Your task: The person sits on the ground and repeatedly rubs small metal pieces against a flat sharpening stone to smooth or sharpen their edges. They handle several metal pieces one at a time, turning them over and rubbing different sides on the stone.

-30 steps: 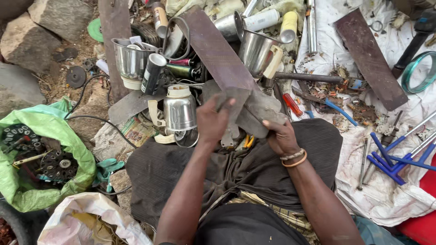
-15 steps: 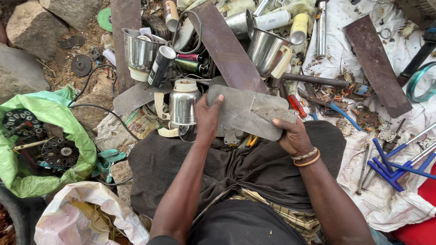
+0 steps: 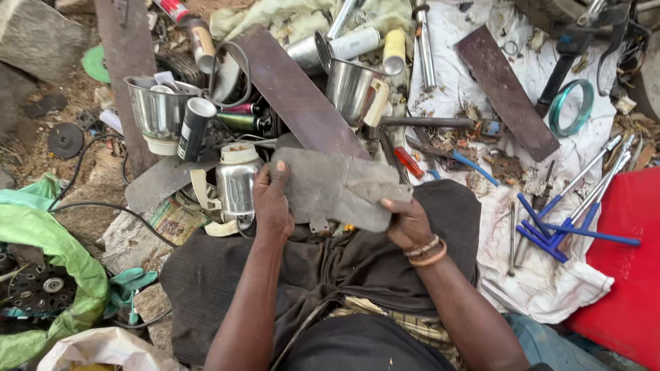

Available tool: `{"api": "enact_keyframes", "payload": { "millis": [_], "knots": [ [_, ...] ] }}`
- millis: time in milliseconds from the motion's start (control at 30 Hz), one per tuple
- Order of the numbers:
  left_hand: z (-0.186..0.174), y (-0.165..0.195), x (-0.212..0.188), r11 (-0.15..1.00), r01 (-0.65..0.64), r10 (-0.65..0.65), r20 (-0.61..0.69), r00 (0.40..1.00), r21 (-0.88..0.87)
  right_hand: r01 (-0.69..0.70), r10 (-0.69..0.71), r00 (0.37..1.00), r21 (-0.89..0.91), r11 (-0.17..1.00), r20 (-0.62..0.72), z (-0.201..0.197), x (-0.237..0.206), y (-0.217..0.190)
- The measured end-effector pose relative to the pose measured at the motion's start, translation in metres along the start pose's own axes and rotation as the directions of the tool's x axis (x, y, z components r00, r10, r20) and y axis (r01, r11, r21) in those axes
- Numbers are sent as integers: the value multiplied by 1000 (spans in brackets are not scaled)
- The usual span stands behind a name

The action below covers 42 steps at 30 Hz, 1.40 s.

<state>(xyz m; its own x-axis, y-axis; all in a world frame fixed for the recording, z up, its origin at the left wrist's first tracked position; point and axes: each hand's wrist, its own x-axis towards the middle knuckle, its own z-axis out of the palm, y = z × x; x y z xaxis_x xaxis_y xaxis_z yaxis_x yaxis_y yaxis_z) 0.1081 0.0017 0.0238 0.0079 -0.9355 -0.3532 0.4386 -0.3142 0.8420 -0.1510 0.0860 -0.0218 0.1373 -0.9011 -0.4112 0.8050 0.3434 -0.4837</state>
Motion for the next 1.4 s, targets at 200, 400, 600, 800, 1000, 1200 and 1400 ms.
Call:
{"api": "enact_keyframes", "payload": {
  "millis": [200,400,600,800,1000,1200,1400],
  "knots": [
    [35,-37,-29,689,672,-644,195,740,-272,-125,57,981,385,914,184,16,-5,32],
    [4,-29,-21,974,217,-202,-178,963,68,-126,122,991,89,988,55,15,-2,-12],
    [17,-11,-30,765,-111,268,-157,950,634,91,-111,991,-226,970,-76,39,-17,-47],
    [95,-37,-93,207,-611,600,394,696,764,57,-403,912,-952,302,-73,65,-22,-10],
    [56,-2,-59,981,87,-52,-196,979,175,143,-148,989,-253,957,-1,38,-50,-36],
    [29,-59,-62,629,697,-656,246,714,-344,-114,83,988,252,961,129,40,-54,-4],
    [7,-94,-26,907,404,-421,-299,856,-120,385,-355,923,-356,851,149,23,-67,-14]
  ]
}}
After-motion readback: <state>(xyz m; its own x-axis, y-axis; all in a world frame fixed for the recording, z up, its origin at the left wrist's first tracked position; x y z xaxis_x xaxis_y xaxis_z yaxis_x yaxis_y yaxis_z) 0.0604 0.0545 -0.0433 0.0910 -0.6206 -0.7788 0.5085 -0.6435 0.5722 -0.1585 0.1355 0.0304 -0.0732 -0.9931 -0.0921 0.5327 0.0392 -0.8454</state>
